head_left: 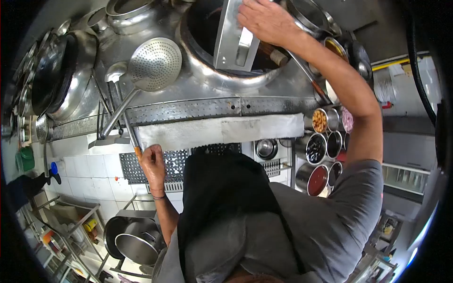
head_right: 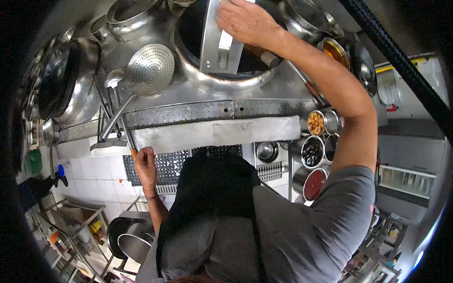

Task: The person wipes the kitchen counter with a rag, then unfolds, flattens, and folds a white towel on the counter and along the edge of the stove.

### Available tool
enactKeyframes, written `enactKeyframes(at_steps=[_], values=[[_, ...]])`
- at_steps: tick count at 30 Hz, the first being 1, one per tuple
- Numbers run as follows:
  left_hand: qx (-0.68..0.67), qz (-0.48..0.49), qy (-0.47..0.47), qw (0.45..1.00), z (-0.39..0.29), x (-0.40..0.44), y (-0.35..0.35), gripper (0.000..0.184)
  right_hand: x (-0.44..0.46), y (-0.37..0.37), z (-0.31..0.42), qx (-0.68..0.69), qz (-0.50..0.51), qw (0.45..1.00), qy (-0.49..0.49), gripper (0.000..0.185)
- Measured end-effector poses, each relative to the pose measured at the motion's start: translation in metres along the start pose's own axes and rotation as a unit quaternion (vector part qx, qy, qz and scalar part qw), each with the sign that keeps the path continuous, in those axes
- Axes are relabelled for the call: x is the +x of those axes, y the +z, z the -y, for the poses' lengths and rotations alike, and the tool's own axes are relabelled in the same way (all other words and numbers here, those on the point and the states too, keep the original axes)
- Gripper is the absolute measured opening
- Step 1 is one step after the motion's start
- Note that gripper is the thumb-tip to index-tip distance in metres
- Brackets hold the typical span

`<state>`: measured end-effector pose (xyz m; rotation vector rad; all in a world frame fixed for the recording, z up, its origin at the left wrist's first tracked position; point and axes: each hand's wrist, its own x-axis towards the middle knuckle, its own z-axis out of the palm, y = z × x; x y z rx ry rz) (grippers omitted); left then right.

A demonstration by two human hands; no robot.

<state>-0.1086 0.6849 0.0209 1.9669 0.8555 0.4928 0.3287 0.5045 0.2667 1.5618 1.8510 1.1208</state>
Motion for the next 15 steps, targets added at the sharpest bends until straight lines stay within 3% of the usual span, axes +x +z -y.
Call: enactKeyframes(at_steps=[2, 5, 6, 8, 10, 11, 12, 15], values=[[-0.023, 0.000, -0.004, 1.000, 0.002, 0.010, 0.008, 0.012, 0.004, -0.056, 0.005, 0.052, 0.216, 0.974, 0.031, 0.029], [0.015, -0.003, 0.027, 1.000, -0.010, 0.015, 0.016, 0.017, -0.023, -0.083, 0.024, 0.129, 0.196, 0.968, 0.089, 0.021], [0.024, -0.002, 0.035, 0.999, -0.012, 0.015, 0.018, 0.019, -0.036, -0.083, 0.036, 0.144, 0.135, 0.976, 0.090, 0.019], [0.026, 0.017, 0.029, 0.999, -0.015, 0.013, 0.023, 0.013, -0.062, -0.086, 0.071, 0.252, 0.134, 0.951, 0.118, 0.016], [0.035, 0.038, 0.034, 0.998, -0.019, 0.009, 0.027, 0.015, -0.086, -0.083, 0.132, 0.300, 0.151, 0.926, 0.174, 0.027], [-0.052, 0.048, -0.007, 0.997, 0.010, 0.007, 0.035, 0.017, -0.097, -0.078, 0.165, 0.386, 0.231, 0.868, 0.211, 0.021], [-0.054, 0.046, -0.008, 0.997, 0.015, 0.004, 0.041, 0.017, -0.104, -0.076, 0.190, 0.465, 0.305, 0.795, 0.241, 0.016], [-0.032, 0.069, -0.026, 0.997, 0.011, -0.008, 0.042, 0.016, -0.109, -0.094, 0.244, 0.551, 0.345, 0.697, 0.303, 0.020]])
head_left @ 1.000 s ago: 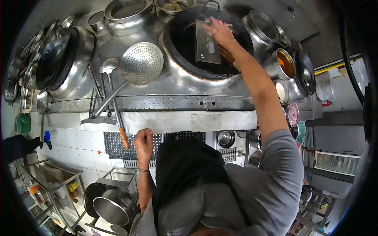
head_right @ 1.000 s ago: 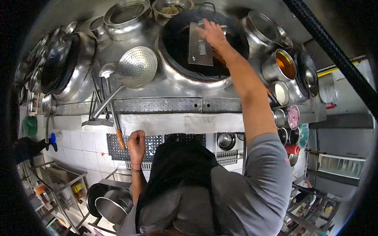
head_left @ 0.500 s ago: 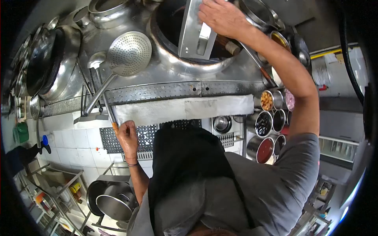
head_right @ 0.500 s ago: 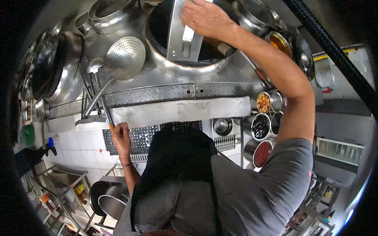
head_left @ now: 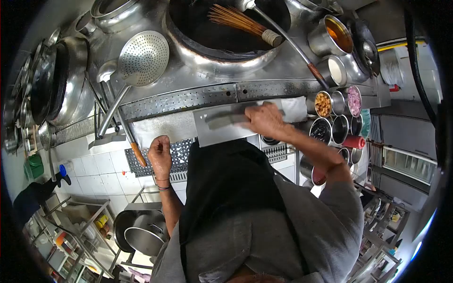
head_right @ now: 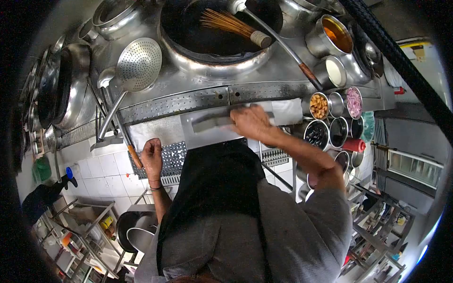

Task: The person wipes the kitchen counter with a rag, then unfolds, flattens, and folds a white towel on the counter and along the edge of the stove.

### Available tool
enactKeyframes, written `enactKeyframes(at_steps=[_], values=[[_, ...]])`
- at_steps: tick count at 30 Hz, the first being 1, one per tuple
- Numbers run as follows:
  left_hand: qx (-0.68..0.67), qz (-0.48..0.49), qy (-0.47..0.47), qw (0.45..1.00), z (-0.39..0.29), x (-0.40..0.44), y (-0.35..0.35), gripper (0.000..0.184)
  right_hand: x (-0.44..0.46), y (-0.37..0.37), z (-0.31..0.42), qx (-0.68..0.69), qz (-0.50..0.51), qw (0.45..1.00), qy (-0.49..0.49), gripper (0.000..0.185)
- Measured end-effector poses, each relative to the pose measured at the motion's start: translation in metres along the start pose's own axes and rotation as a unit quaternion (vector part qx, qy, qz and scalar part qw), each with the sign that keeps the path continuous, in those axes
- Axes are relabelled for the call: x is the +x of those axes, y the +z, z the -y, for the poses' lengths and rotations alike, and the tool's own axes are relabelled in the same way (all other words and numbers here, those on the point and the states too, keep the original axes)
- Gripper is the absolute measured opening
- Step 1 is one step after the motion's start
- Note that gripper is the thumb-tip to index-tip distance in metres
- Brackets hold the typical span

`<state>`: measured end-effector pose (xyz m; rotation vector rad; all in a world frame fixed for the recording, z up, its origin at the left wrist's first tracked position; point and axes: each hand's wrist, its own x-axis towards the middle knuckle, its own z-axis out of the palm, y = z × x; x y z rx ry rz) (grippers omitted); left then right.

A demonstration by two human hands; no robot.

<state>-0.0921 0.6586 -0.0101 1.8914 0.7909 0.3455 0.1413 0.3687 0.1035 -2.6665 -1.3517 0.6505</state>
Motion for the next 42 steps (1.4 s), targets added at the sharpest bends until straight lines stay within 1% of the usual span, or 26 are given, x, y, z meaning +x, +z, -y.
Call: enactKeyframes(at_steps=[1, 3, 4, 5, 7, 10, 13, 14, 17, 20, 23, 26, 29, 31, 32, 35, 36, 37, 38, 39, 40, 41, 42], values=[[-0.028, 0.036, -0.029, 0.999, 0.005, -0.003, 0.002, 0.016, -0.005, 0.025, -0.002, 0.031, -0.001, 0.999, 0.011, 0.020], [-0.084, 0.111, -0.085, 0.987, 0.022, -0.012, 0.007, 0.017, -0.016, 0.059, 0.003, 0.039, -0.098, 0.994, -0.003, 0.012], [-0.046, 0.179, -0.154, 0.971, 0.021, -0.014, 0.008, 0.023, -0.015, 0.077, -0.001, 0.055, -0.111, 0.992, -0.009, 0.012], [-0.059, 0.247, -0.195, 0.947, 0.021, -0.015, 0.011, 0.031, -0.013, 0.088, -0.001, 0.070, -0.127, 0.989, -0.014, 0.011], [-0.119, 0.341, -0.282, 0.889, 0.015, -0.014, 0.026, 0.037, -0.005, 0.101, 0.000, 0.070, -0.126, 0.989, 0.014, 0.012], [-0.153, 0.357, -0.326, 0.862, 0.016, -0.009, 0.052, 0.052, 0.009, 0.099, -0.007, 0.073, -0.109, 0.990, 0.041, 0.014], [-0.197, 0.337, -0.364, 0.846, 0.001, -0.007, 0.067, 0.072, 0.015, 0.097, -0.009, 0.086, -0.080, 0.992, 0.056, 0.015], [-0.231, 0.351, -0.384, 0.822, 0.004, -0.003, 0.073, 0.081, 0.016, 0.097, -0.010, 0.089, -0.069, 0.992, 0.062, 0.016], [-0.279, 0.327, -0.401, 0.809, -0.017, -0.003, 0.083, 0.078, 0.023, 0.102, -0.017, 0.083, -0.059, 0.994, 0.049, 0.015], [-0.329, 0.282, -0.438, 0.787, 0.023, -0.007, 0.108, 0.072, 0.027, 0.099, -0.016, 0.072, -0.036, 0.996, 0.042, 0.019], [-0.335, 0.267, -0.431, 0.794, 0.037, -0.008, 0.116, 0.066, 0.033, 0.095, -0.017, 0.060, 0.001, 0.997, 0.040, 0.026], [-0.348, 0.240, -0.448, 0.788, 0.038, -0.013, 0.123, 0.063, 0.044, 0.095, -0.024, 0.068, 0.027, 0.997, 0.027, 0.032], [-0.349, 0.260, -0.436, 0.788, 0.025, -0.009, 0.125, 0.063, 0.054, 0.092, -0.028, 0.087, 0.033, 0.996, 0.017, 0.034], [-0.322, 0.221, -0.436, 0.811, 0.017, -0.015, 0.129, 0.066, 0.053, 0.097, -0.031, 0.090, 0.026, 0.996, 0.011, 0.035], [-0.310, 0.204, -0.432, 0.822, 0.014, -0.016, 0.134, 0.068, 0.052, 0.090, -0.029, 0.088, 0.054, 0.994, 0.022, 0.041], [-0.267, 0.210, -0.409, 0.847, 0.011, -0.017, 0.137, 0.074, 0.054, 0.102, -0.030, 0.088, 0.012, 0.996, 0.017, 0.036], [-0.273, 0.226, -0.405, 0.843, 0.028, -0.015, 0.139, 0.072, 0.053, 0.102, -0.030, 0.109, 0.034, 0.993, 0.018, 0.042], [-0.253, 0.237, -0.407, 0.845, 0.023, -0.016, 0.136, 0.067, 0.053, 0.098, -0.030, 0.128, 0.052, 0.990, 0.018, 0.049], [-0.281, 0.260, -0.409, 0.828, 0.030, -0.014, 0.133, 0.063, 0.056, 0.113, -0.030, 0.134, -0.010, 0.991, -0.018, 0.059], [-0.307, 0.287, -0.410, 0.809, 0.045, -0.010, 0.130, 0.060, 0.054, 0.111, -0.025, 0.164, -0.059, 0.984, -0.029, 0.066], [-0.255, 0.351, -0.296, 0.851, 0.073, -0.013, 0.127, 0.052, 0.052, 0.107, -0.020, 0.191, -0.107, 0.975, -0.044, 0.074], [-0.176, 0.427, -0.191, 0.866, 0.066, -0.009, 0.124, 0.044, 0.043, 0.077, -0.006, 0.242, -0.145, 0.959, -0.035, 0.081], [-0.101, 0.479, -0.074, 0.869, 0.058, -0.005, 0.121, 0.037, 0.045, 0.062, 0.004, 0.217, -0.253, 0.942, -0.036, 0.080]])
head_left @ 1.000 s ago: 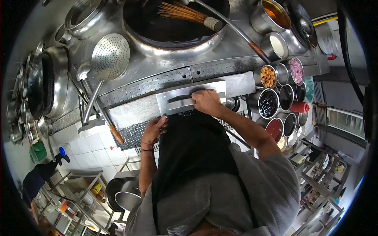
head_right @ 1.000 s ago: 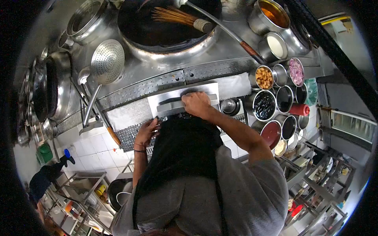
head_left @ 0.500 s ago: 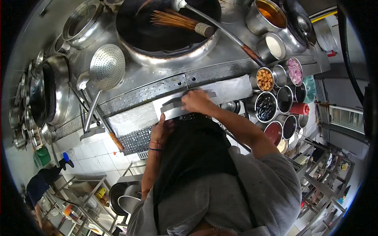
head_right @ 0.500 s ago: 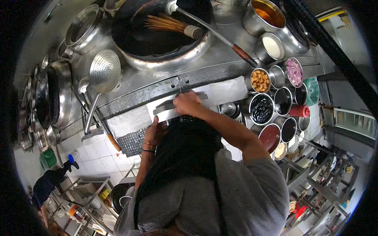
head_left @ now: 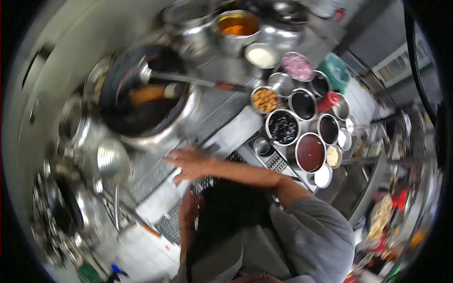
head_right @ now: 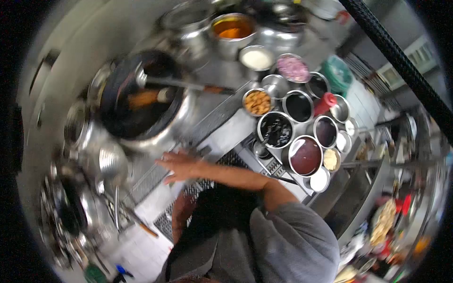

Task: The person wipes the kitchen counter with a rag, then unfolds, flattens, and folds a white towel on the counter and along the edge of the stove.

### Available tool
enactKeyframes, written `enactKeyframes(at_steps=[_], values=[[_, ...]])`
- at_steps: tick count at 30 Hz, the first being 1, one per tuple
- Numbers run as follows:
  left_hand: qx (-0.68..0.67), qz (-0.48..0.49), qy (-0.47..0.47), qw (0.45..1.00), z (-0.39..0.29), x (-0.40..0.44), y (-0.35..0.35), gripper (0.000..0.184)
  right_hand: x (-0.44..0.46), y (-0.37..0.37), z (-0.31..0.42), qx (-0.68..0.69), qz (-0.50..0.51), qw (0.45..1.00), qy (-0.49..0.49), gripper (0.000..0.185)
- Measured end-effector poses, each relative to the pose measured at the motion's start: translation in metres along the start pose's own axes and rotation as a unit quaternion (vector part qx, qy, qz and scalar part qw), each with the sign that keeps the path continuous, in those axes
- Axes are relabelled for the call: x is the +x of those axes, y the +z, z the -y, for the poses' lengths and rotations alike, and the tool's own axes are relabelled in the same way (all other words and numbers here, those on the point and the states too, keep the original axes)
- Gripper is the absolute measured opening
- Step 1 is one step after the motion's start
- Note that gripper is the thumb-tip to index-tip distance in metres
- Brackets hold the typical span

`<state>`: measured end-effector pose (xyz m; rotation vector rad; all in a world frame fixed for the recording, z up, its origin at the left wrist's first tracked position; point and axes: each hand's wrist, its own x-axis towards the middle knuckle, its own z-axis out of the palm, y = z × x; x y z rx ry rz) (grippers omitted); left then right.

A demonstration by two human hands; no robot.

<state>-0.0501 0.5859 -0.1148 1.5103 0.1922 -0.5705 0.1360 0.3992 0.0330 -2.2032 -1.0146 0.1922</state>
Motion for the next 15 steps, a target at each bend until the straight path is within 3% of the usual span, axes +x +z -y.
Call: enactKeyframes(at_steps=[1, 2, 4, 6, 7, 9, 10, 13, 14, 15], values=[[0.017, 0.031, -0.007, 0.999, -0.024, -0.009, 0.008, 0.031, 0.008, -0.002, 0.008, -0.029, -0.102, 0.994, -0.031, 0.079], [0.035, 0.062, -0.012, 0.997, -0.051, -0.018, 0.018, 0.027, 0.011, -0.003, 0.007, -0.042, -0.098, 0.994, -0.001, 0.078], [-0.096, 0.059, -0.100, 0.989, -0.090, -0.017, 0.023, 0.023, 0.015, 0.010, 0.002, -0.048, -0.088, 0.993, 0.064, 0.076], [-0.147, 0.068, -0.182, 0.970, -0.152, -0.015, 0.036, 0.022, 0.017, 0.090, -0.047, -0.088, -0.196, 0.975, 0.058, 0.072], [-0.115, 0.094, -0.148, 0.978, -0.163, -0.011, 0.036, 0.022, 0.016, 0.128, -0.071, -0.107, -0.249, 0.961, 0.057, 0.071], [-0.061, 0.158, -0.084, 0.982, -0.178, 0.008, 0.036, 0.023, -0.010, 0.081, -0.027, -0.111, -0.259, 0.958, 0.046, 0.066], [-0.049, 0.201, -0.102, 0.973, -0.186, 0.015, 0.036, 0.023, -0.031, 0.049, -0.002, -0.060, -0.269, 0.958, 0.079, 0.061], [-0.026, 0.269, -0.130, 0.954, -0.195, 0.036, 0.054, 0.022, -0.113, 0.040, -0.019, -0.046, -0.347, 0.923, 0.160, 0.051], [-0.018, 0.270, -0.131, 0.954, -0.198, 0.041, 0.062, 0.020, -0.153, 0.013, 0.003, -0.017, -0.357, 0.902, 0.243, 0.038], [-0.012, 0.269, -0.130, 0.954, -0.199, 0.043, 0.072, 0.019, -0.192, 0.019, 0.004, -0.069, -0.383, 0.867, 0.311, 0.031]])
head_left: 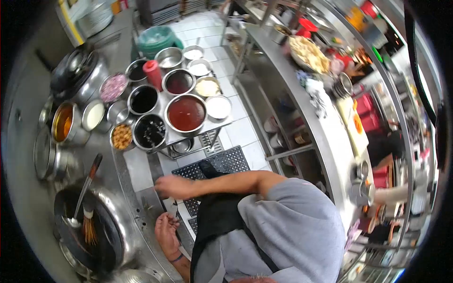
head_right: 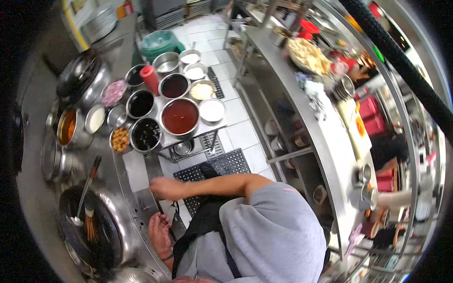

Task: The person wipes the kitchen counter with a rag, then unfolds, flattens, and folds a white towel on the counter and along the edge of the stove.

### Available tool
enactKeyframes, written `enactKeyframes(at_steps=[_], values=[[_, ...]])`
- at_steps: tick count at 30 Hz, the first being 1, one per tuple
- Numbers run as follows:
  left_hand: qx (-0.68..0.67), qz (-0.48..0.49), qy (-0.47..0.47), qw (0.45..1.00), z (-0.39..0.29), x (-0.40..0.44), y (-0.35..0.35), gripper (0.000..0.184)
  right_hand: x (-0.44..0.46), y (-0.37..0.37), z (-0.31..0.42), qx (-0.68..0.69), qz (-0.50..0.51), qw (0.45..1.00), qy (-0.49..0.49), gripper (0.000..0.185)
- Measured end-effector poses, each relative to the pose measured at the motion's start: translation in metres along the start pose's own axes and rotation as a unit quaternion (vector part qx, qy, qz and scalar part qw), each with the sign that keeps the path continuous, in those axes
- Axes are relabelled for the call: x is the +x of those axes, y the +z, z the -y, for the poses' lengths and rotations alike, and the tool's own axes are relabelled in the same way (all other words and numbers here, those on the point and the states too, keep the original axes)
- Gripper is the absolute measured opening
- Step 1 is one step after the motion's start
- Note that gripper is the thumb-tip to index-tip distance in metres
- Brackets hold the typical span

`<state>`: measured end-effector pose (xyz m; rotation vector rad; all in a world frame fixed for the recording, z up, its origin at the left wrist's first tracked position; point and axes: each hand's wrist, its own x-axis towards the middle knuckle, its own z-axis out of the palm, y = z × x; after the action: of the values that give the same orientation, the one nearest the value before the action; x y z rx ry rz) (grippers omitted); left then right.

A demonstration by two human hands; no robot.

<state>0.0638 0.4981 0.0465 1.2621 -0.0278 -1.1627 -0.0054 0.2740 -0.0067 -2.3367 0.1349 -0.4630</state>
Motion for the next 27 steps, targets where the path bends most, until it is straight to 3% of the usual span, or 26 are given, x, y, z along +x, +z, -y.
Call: enactKeyframes(at_steps=[2, 3, 6, 8, 12, 14, 16, 18, 21, 24, 27], values=[[0.043, 0.019, 0.001, 0.999, -0.002, 0.016, 0.009, 0.020, -0.074, -0.035, -0.069, -0.078, -0.042, 0.993, 0.072, 0.022], [0.066, 0.021, 0.007, 0.998, -0.001, 0.026, 0.010, 0.021, -0.113, -0.055, -0.096, -0.120, -0.035, 0.978, 0.168, 0.016], [0.135, 0.023, 0.037, 0.990, -0.001, 0.049, 0.021, 0.022, -0.239, -0.116, -0.150, -0.185, -0.222, 0.909, 0.301, 0.026], [0.187, 0.002, 0.053, 0.981, 0.000, 0.056, 0.037, 0.021, -0.320, -0.163, -0.170, -0.229, -0.274, 0.836, 0.417, 0.023], [0.186, 0.018, 0.044, 0.981, 0.010, 0.066, 0.069, 0.025, -0.461, -0.283, -0.198, -0.365, -0.344, 0.724, 0.473, 0.019], [0.202, 0.032, 0.044, 0.978, 0.019, 0.071, 0.096, 0.028, -0.499, -0.344, -0.192, -0.331, -0.431, 0.628, 0.558, 0.023], [0.222, 0.041, 0.041, 0.973, 0.027, 0.071, 0.133, 0.028, -0.559, -0.403, -0.213, -0.370, -0.460, 0.618, 0.519, 0.029], [0.250, 0.059, 0.038, 0.966, 0.037, 0.068, 0.179, 0.026, -0.586, -0.452, -0.216, -0.375, -0.450, 0.580, 0.566, 0.039], [0.291, 0.113, 0.024, 0.950, 0.058, 0.068, 0.245, 0.025, -0.610, -0.492, -0.228, -0.374, -0.449, 0.566, 0.581, 0.057], [0.339, 0.224, 0.013, 0.914, 0.082, 0.074, 0.304, 0.026, -0.607, -0.510, -0.232, -0.342, -0.392, 0.564, 0.642, 0.061], [0.373, 0.277, 0.021, 0.885, 0.098, 0.073, 0.357, 0.026, -0.629, -0.523, -0.251, -0.260, -0.365, 0.571, 0.688, 0.051]])
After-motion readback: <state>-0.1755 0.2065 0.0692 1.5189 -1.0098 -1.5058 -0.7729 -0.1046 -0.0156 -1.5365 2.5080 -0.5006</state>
